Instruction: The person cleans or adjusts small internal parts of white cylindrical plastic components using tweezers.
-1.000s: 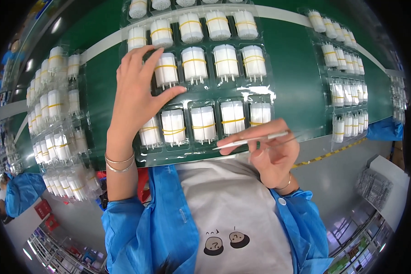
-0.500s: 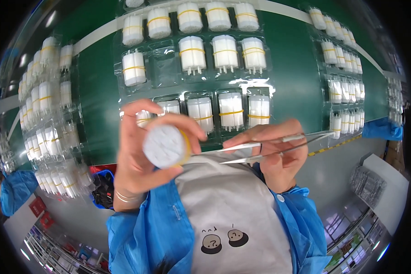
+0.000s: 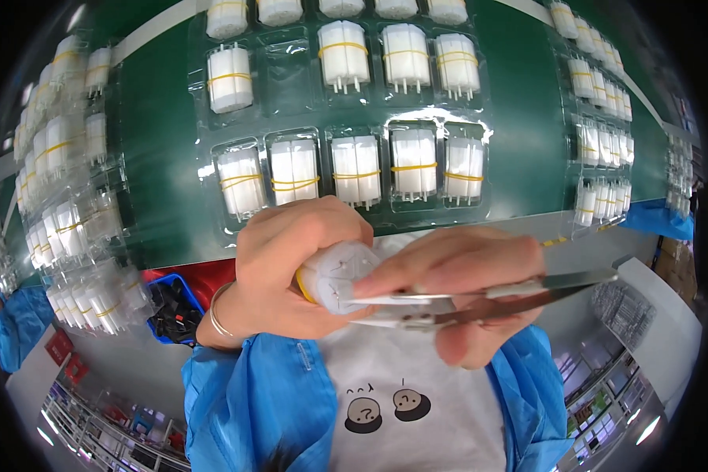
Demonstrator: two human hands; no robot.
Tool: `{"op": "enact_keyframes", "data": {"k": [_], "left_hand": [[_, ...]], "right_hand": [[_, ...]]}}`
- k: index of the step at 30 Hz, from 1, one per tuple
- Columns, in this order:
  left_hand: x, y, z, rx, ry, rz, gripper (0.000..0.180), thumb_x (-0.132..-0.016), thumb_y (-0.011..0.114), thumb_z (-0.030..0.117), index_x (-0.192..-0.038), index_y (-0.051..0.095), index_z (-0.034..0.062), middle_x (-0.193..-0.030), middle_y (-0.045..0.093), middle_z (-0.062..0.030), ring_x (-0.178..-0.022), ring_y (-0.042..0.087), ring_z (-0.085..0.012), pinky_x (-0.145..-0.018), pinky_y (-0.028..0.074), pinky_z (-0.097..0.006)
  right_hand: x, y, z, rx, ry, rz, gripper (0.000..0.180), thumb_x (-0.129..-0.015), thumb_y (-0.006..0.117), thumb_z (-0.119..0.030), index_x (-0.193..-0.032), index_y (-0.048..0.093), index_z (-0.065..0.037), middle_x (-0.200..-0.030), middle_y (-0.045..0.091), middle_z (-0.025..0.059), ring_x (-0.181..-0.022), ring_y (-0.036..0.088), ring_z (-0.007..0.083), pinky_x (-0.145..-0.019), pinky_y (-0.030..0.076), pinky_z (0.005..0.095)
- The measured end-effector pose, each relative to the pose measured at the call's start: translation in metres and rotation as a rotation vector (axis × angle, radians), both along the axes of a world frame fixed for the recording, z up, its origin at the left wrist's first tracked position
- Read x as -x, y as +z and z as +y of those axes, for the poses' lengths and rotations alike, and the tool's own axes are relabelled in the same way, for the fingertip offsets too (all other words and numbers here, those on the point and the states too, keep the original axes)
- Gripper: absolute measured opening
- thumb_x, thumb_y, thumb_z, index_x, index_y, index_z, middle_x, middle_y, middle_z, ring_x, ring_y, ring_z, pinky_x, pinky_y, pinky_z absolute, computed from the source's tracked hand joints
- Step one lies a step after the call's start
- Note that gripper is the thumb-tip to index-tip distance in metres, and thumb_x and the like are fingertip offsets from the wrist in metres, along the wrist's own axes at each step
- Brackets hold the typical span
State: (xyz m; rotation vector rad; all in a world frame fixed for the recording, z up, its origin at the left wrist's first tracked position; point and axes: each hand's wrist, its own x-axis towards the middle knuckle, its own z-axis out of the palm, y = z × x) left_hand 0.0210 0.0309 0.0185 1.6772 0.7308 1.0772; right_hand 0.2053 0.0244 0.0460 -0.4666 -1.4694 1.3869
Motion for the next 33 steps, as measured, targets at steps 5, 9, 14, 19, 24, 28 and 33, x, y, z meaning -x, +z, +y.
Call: {"op": "enact_keyframes", "data": {"k": [5, 9, 14, 19, 24, 28, 33], "left_hand": [[0.000, 0.006, -0.005, -0.072, 0.055, 0.191, 0.046, -0.060, 0.080, 0.016, -0.091, 0.051, -0.0001, -0.074, 0.061, -0.0123, -0.060, 0.060, -0.0176, -0.054, 0.046, -0.024], [-0.006, 0.008, 0.001, -0.219, 0.146, 0.189, 0.038, -0.055, 0.074, 0.010, -0.086, 0.056, -0.0018, -0.063, 0.054, -0.0100, -0.048, 0.053, -0.0221, -0.043, 0.042, -0.028], [-0.008, 0.004, -0.003, -0.290, 0.167, 0.185, 0.037, -0.054, 0.073, 0.009, -0.086, 0.058, -0.0025, -0.062, 0.053, -0.0099, -0.046, 0.051, -0.0222, -0.042, 0.041, -0.028], [-0.006, 0.009, -0.008, -0.197, 0.074, 0.356, 0.043, -0.054, 0.074, 0.020, -0.087, 0.057, -0.0014, -0.072, 0.061, -0.0127, -0.057, 0.060, -0.0240, -0.051, 0.047, -0.029], [-0.009, 0.007, -0.005, -0.184, 0.079, 0.304, 0.030, -0.054, 0.074, 0.010, -0.077, 0.057, 0.0013, -0.062, 0.054, -0.0083, -0.049, 0.053, -0.0218, -0.043, 0.041, -0.028], [-0.007, 0.002, -0.002, -0.074, -0.054, 0.047, 0.032, -0.052, 0.077, 0.012, -0.075, 0.056, 0.0027, -0.066, 0.056, -0.0078, -0.051, 0.055, -0.0224, -0.045, 0.042, -0.029], [-0.008, 0.006, -0.005, -0.096, -0.094, 0.009, 0.035, -0.057, 0.082, 0.019, -0.074, 0.056, 0.0030, -0.064, 0.056, -0.0075, -0.048, 0.053, -0.0216, -0.040, 0.039, -0.026]], "right_hand": [[0.000, -0.002, 0.002, 0.017, -0.004, -0.038, 0.034, -0.086, 0.058, -0.021, -0.095, 0.040, 0.006, -0.080, 0.059, 0.0309, -0.072, 0.065, 0.0331, -0.063, 0.056, 0.0395], [0.001, -0.004, -0.002, 0.029, -0.021, 0.010, 0.034, -0.086, 0.057, -0.024, -0.094, 0.040, 0.005, -0.079, 0.060, 0.0301, -0.068, 0.065, 0.0312, -0.060, 0.056, 0.0380], [-0.008, -0.006, -0.001, -0.003, 0.029, -0.093, 0.034, -0.086, 0.056, -0.027, -0.093, 0.041, 0.004, -0.073, 0.061, 0.0277, -0.065, 0.066, 0.0305, -0.057, 0.055, 0.0369], [-0.001, -0.007, -0.014, -0.061, -0.246, -0.095, 0.033, -0.086, 0.058, -0.024, -0.094, 0.044, 0.004, -0.073, 0.063, 0.0234, -0.062, 0.065, 0.0279, -0.054, 0.054, 0.0336], [-0.001, -0.008, -0.011, -0.002, -0.196, -0.171, 0.028, -0.073, 0.066, -0.008, -0.093, 0.053, 0.007, -0.079, 0.064, 0.0220, -0.061, 0.064, 0.0243, -0.053, 0.052, 0.0301], [0.000, -0.014, -0.006, -0.096, -0.102, 0.007, 0.037, -0.083, 0.063, -0.025, -0.095, 0.047, 0.006, -0.080, 0.062, 0.0273, -0.064, 0.064, 0.0246, -0.055, 0.053, 0.0329], [-0.002, -0.012, -0.005, -0.062, -0.043, 0.037, 0.036, -0.083, 0.063, -0.024, -0.095, 0.045, 0.006, -0.081, 0.061, 0.0303, -0.065, 0.064, 0.0258, -0.056, 0.053, 0.0332]]}}
